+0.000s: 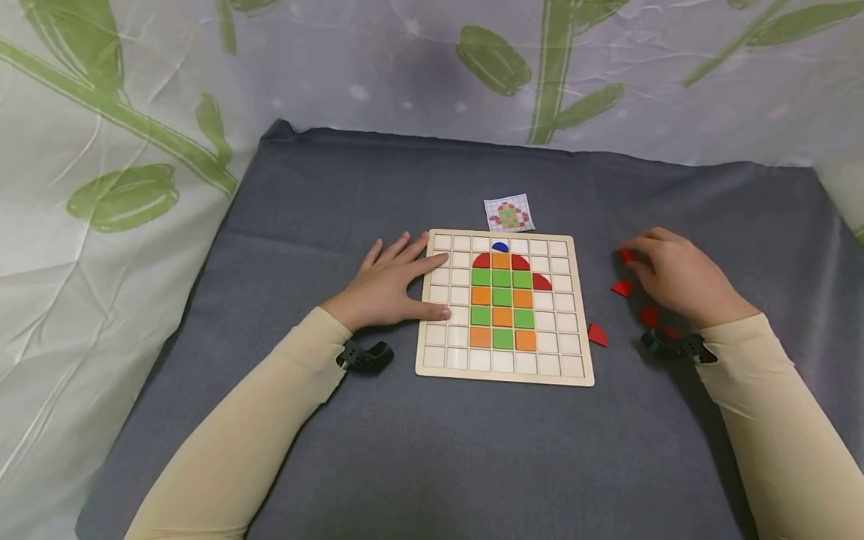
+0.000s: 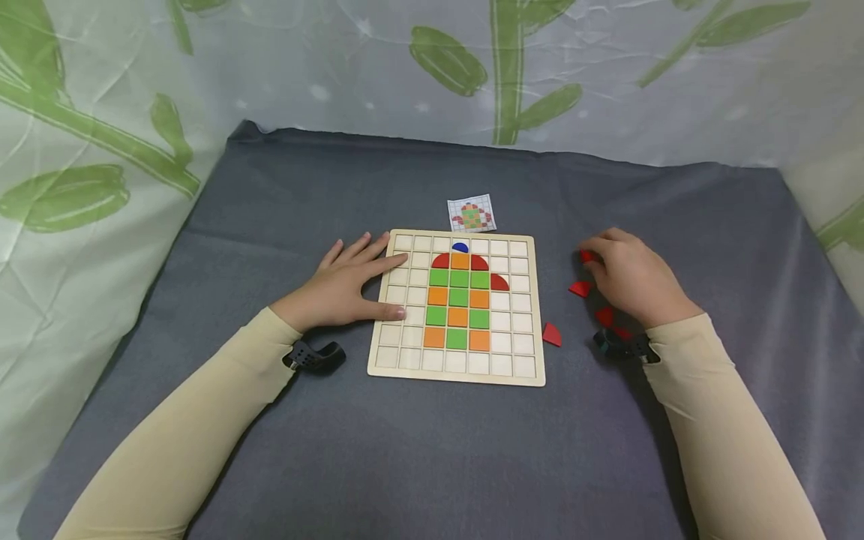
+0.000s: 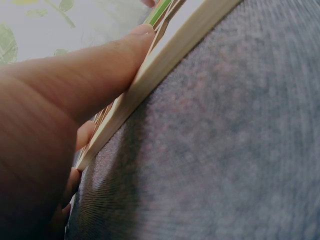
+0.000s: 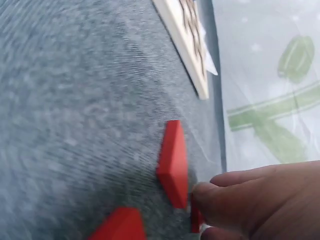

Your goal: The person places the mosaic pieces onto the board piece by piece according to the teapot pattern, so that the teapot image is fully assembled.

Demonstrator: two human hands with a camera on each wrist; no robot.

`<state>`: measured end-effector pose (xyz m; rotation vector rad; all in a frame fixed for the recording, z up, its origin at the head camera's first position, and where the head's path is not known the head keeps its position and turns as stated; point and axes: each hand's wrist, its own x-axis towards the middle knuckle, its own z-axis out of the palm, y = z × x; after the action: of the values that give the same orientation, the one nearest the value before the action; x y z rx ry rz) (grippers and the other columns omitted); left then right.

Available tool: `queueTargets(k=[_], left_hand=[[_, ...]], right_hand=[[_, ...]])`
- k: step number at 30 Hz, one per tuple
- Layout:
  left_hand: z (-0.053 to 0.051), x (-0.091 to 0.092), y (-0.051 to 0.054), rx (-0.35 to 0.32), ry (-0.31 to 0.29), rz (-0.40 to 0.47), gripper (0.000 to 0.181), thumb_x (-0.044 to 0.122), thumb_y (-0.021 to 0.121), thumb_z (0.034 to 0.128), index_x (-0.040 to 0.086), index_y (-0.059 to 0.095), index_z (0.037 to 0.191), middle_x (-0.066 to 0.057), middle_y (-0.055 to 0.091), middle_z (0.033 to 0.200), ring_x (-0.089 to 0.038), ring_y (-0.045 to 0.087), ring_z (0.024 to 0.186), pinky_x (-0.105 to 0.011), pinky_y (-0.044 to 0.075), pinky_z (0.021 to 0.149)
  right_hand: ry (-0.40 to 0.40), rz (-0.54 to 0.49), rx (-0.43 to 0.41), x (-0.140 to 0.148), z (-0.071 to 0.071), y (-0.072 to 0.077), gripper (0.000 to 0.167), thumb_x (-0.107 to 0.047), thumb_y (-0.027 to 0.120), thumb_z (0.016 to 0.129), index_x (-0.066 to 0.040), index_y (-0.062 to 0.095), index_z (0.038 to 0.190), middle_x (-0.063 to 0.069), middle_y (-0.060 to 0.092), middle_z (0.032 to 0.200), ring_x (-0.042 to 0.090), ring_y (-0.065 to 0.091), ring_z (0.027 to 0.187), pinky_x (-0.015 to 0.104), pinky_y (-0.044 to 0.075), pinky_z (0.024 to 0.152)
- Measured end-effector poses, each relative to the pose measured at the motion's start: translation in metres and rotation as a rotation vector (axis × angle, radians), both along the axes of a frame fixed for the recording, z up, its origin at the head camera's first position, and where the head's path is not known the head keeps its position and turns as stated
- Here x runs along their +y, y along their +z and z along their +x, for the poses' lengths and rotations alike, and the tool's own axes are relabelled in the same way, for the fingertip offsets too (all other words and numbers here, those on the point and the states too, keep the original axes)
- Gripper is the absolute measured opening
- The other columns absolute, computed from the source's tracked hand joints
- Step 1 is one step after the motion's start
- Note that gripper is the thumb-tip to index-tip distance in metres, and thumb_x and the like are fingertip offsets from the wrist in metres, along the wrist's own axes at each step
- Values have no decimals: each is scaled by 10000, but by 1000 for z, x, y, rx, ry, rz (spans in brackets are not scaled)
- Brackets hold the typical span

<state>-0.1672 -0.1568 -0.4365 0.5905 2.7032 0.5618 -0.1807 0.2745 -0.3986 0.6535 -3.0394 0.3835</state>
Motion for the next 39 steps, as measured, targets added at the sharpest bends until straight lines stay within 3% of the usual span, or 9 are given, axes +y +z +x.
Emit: queueTargets(k=[14,27,32,39], left_hand=[[0,1,1,10,7,1,992,787,686,851,359,315,1665,24,28,1775,-272,-51,1640,-567,-118,1275],[1,1,1,13,8,11,981,756,705,858,341,330,1664,6,62,1775,-283,-34,1640,-580,-106,1276],[2,1,2,-1,16,3,991,771,701,850,351,322,1664,17,45,1775,-279,-46,1640,-574,-111,1276],[2,1,3,3,1,17,984,765,697,859,347,320,1665,13,50,1775,-280,-42,1641,-576,-109,1276]], right_hand=[[-19,25,-49,-6,-2,-6,283,-74,721,991,92,705,1220,273,643,1142,411,643,996,585,526,873],[-19,88,15,-19,4,-5,245,-135,705,973,67,733,1109,223,683,1051,369,669,921,583,552,827],[35,72,16,-34,12,-2,227,-147,724,956,42,742,1080,187,689,1030,317,652,881,548,567,799],[134,33,-2,-60,30,1,157,-171,761,935,-38,759,1018,61,678,901,179,566,731,392,521,652]])
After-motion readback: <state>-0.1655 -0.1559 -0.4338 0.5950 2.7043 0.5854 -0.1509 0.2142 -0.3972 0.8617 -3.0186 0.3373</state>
